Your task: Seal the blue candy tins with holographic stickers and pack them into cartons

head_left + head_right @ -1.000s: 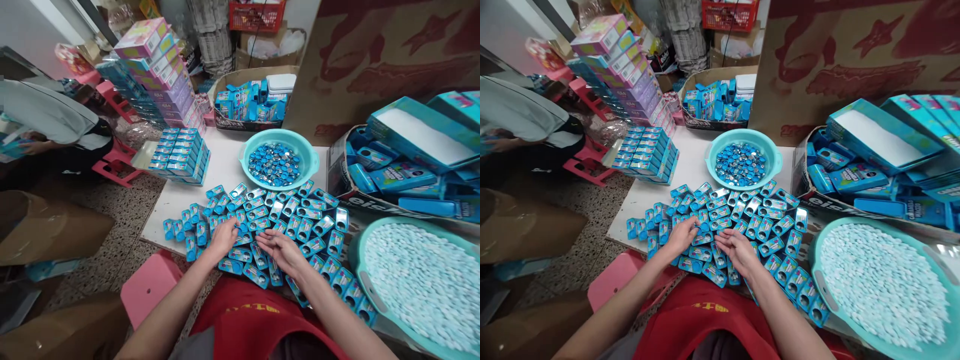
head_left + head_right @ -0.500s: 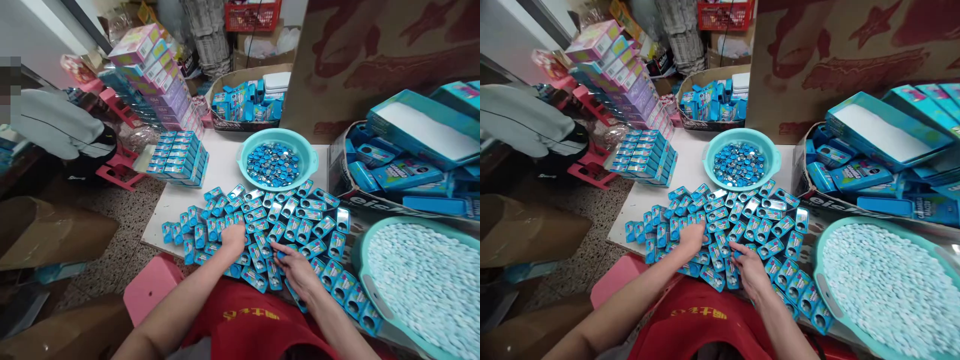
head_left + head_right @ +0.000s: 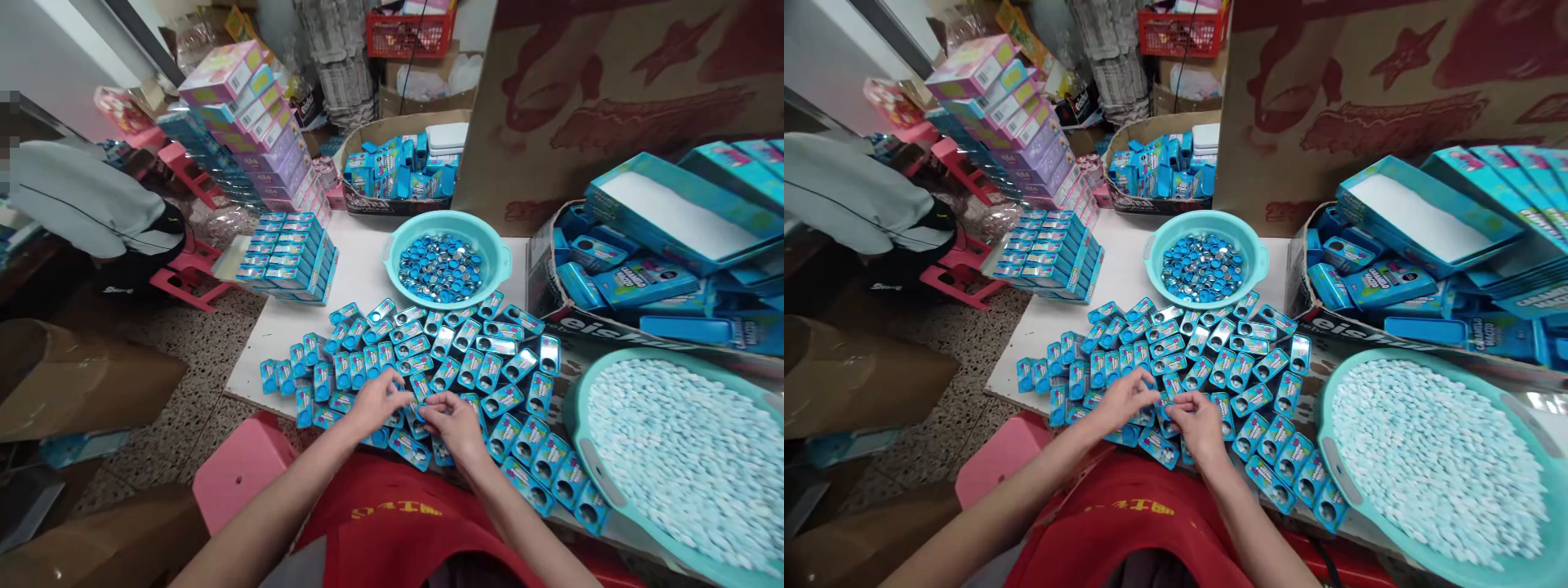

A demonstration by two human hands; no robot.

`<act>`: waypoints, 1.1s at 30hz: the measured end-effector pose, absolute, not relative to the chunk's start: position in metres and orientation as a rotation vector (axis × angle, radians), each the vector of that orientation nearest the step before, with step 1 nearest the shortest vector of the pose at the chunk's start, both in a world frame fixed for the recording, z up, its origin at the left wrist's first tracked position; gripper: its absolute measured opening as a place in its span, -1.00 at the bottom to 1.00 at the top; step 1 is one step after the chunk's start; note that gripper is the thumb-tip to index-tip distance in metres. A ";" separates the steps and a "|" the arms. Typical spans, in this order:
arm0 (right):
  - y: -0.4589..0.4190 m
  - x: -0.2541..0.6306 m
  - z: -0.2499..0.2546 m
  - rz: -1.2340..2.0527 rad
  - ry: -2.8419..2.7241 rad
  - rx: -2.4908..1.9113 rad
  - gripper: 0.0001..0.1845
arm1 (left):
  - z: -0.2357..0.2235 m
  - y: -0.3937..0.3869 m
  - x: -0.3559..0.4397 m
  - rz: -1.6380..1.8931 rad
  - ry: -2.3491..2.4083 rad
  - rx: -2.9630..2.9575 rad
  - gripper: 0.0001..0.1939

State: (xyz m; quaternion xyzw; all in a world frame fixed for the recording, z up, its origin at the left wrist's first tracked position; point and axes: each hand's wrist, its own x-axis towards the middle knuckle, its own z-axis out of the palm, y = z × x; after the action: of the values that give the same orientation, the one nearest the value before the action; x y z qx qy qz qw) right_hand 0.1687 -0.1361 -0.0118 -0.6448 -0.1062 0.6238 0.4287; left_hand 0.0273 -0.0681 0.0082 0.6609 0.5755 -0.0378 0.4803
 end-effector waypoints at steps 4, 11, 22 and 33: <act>-0.142 0.162 -0.010 1.791 -0.304 -1.505 -0.61 | -0.001 -0.100 0.016 0.089 1.273 1.147 -0.81; -0.120 0.165 -0.013 1.306 -1.095 -1.819 -0.80 | 0.003 -0.089 0.005 -0.354 1.609 1.713 -0.93; -0.041 0.130 -0.010 1.279 -1.900 -2.296 -0.55 | 0.005 -0.082 0.048 -0.760 1.683 1.741 -0.71; 0.004 0.200 0.005 0.903 -1.867 -2.132 -0.71 | -0.003 -0.082 0.026 -0.632 1.662 1.788 -0.70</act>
State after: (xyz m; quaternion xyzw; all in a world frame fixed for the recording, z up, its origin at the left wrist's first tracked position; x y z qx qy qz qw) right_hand 0.2002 0.0043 0.0051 -0.7143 -0.6255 0.3026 0.0837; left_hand 0.0259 -0.0819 -0.0031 0.6753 0.6277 -0.2387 0.3048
